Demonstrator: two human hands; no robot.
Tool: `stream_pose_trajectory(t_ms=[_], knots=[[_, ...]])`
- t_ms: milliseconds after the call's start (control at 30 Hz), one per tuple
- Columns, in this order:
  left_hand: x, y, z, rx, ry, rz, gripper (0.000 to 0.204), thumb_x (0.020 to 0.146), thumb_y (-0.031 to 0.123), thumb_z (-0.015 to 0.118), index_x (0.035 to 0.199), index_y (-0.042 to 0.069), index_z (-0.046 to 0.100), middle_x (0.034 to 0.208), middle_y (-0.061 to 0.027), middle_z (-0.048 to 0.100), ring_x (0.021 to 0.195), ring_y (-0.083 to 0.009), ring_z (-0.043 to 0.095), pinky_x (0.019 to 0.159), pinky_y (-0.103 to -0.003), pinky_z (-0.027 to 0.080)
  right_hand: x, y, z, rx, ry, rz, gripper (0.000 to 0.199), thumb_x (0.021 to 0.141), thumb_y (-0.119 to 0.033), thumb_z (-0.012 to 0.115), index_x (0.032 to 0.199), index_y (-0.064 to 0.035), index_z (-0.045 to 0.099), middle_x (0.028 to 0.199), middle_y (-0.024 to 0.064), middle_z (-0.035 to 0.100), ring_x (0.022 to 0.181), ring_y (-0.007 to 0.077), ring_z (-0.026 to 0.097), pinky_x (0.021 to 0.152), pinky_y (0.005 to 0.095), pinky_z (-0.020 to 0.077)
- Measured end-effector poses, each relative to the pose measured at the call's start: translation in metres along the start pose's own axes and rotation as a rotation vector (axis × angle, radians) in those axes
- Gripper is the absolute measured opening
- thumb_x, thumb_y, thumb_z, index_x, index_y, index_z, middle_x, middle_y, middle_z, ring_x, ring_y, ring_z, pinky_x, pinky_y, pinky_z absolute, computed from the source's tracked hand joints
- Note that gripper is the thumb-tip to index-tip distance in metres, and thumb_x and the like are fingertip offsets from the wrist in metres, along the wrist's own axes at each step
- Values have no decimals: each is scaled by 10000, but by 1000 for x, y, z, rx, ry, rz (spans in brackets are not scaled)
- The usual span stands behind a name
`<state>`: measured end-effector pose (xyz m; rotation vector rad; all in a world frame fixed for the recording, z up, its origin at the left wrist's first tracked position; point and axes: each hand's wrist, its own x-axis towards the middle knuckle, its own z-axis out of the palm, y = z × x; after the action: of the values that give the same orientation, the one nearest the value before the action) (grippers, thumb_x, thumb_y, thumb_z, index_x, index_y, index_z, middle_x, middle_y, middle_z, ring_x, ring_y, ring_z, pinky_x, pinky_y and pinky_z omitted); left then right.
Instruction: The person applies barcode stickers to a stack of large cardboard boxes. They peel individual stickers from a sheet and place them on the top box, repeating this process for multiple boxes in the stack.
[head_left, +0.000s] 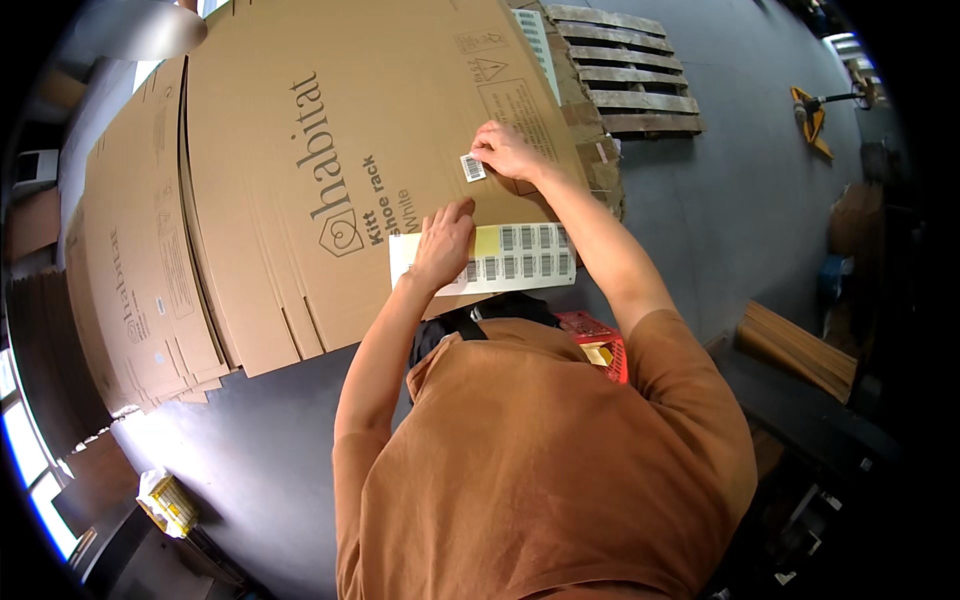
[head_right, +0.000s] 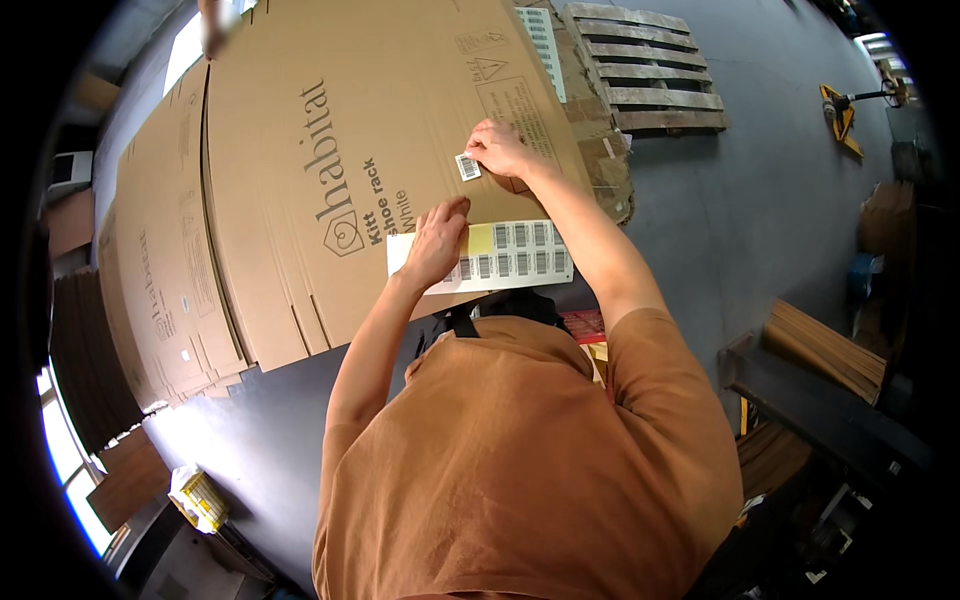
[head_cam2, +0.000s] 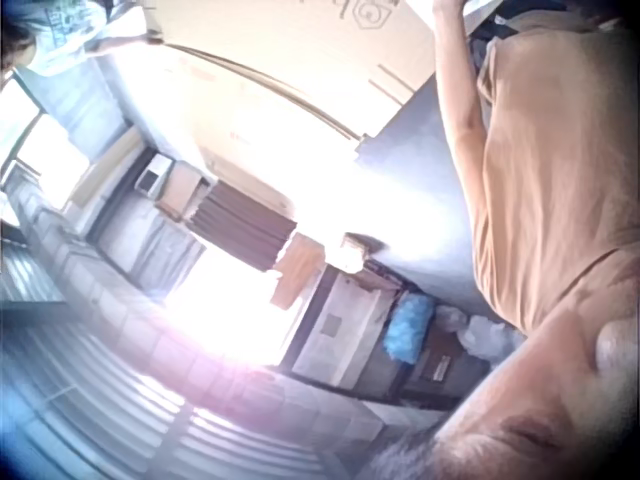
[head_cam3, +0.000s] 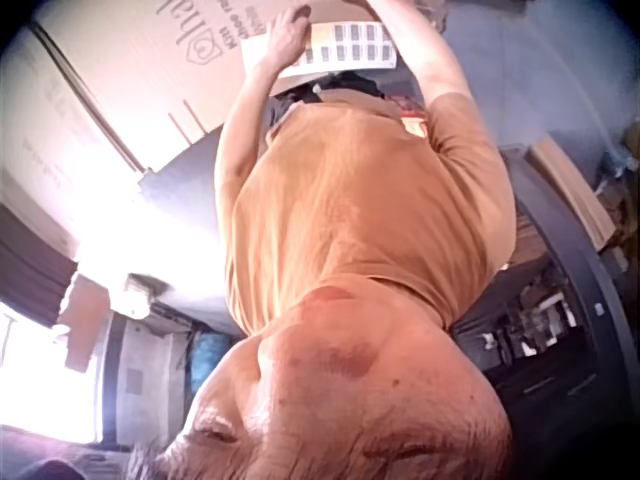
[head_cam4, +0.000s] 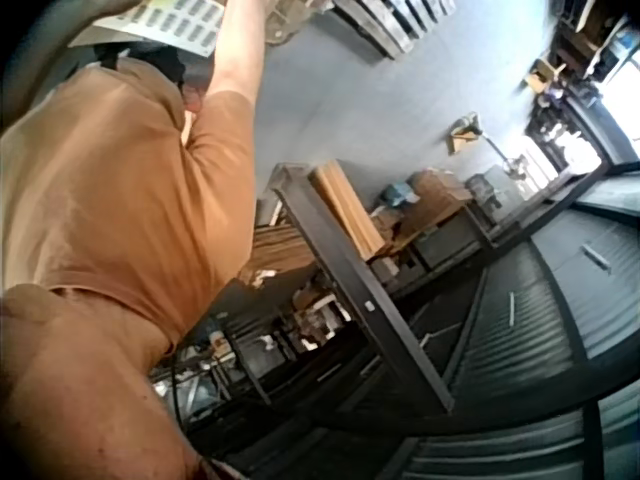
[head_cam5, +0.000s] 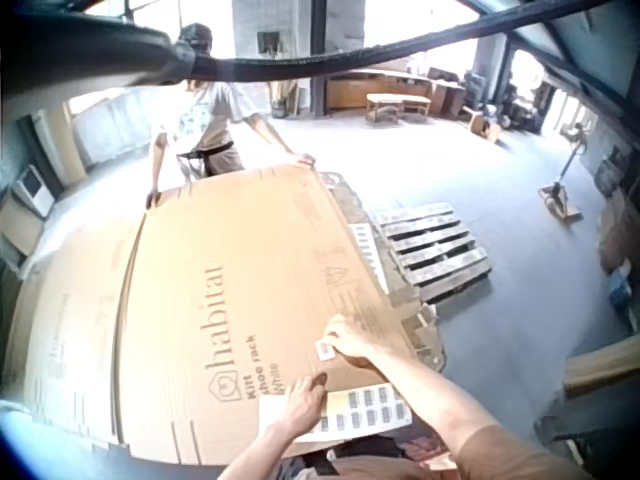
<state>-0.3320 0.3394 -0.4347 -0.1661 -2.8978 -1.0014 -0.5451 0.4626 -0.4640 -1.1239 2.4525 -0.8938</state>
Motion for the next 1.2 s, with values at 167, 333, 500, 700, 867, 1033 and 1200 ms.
stream_pose_trajectory(t_ms=[167, 333, 500, 700, 867, 1033, 1200], knots=[[20, -7, 6, 64, -37, -15, 198, 891, 81, 486, 982, -34, 619, 1448, -170, 418, 1367, -321, 352, 1114, -473, 266, -4, -18, 3, -63, 19, 105, 175, 855, -261, 671, 909, -99, 712, 1146, 78, 589, 1141, 275, 504, 998, 426, 373], [30, -8, 15, 107, -74, -26, 178, 906, 94, 517, 979, -35, 617, 1474, -160, 399, 1388, -323, 325, 1133, -479, 242, -5, -16, 5, -110, 6, 134, 179, 844, -267, 676, 917, -110, 719, 1166, 65, 582, 1149, 277, 494, 982, 440, 377], [33, -6, 16, 150, -34, -11, 214, 883, 99, 505, 969, -35, 649, 1422, -148, 457, 1375, -302, 342, 1113, -474, 260, -10, -30, 11, -109, 114, 131, 208, 802, -288, 732, 929, -142, 657, 1111, 70, 557, 1151, 287, 459, 969, 499, 328], [26, 2, 5, 4, -90, -95, 195, 887, 121, 514, 949, 2, 657, 1311, -146, 525, 1279, -313, 426, 1026, -451, 350, -6, -20, 4, -196, 401, 129, 262, 831, -240, 716, 1004, -90, 588, 1040, 117, 586, 997, 320, 564, 857, 430, 445], [-1, -1, -3, -165, -81, -372, 217, 923, 197, 507, 945, 25, 638, 1047, -196, 647, 969, -387, 618, 792, -454, 496, -69, -51, -17, 2, -53, -192, 144, 860, -180, 672, 945, -63, 666, 894, 99, 630, 828, 299, 637, 708, 418, 503], [-5, 9, -6, -269, -18, -439, 291, 913, 303, 554, 926, 43, 684, 831, -204, 674, 800, -396, 647, 717, -455, 507, -122, -65, -19, -316, 43, -442, 152, 800, -128, 592, 909, -59, 673, 846, 51, 609, 856, 222, 623, 758, 344, 496], [-9, 9, 0, -373, -59, -515, 332, 908, 332, 567, 921, 26, 696, 812, -207, 673, 790, -379, 654, 708, -439, 505, -142, -78, -14, -425, 138, -465, 188, 769, -128, 570, 917, -55, 659, 862, 36, 597, 877, 193, 608, 764, 327, 487]])
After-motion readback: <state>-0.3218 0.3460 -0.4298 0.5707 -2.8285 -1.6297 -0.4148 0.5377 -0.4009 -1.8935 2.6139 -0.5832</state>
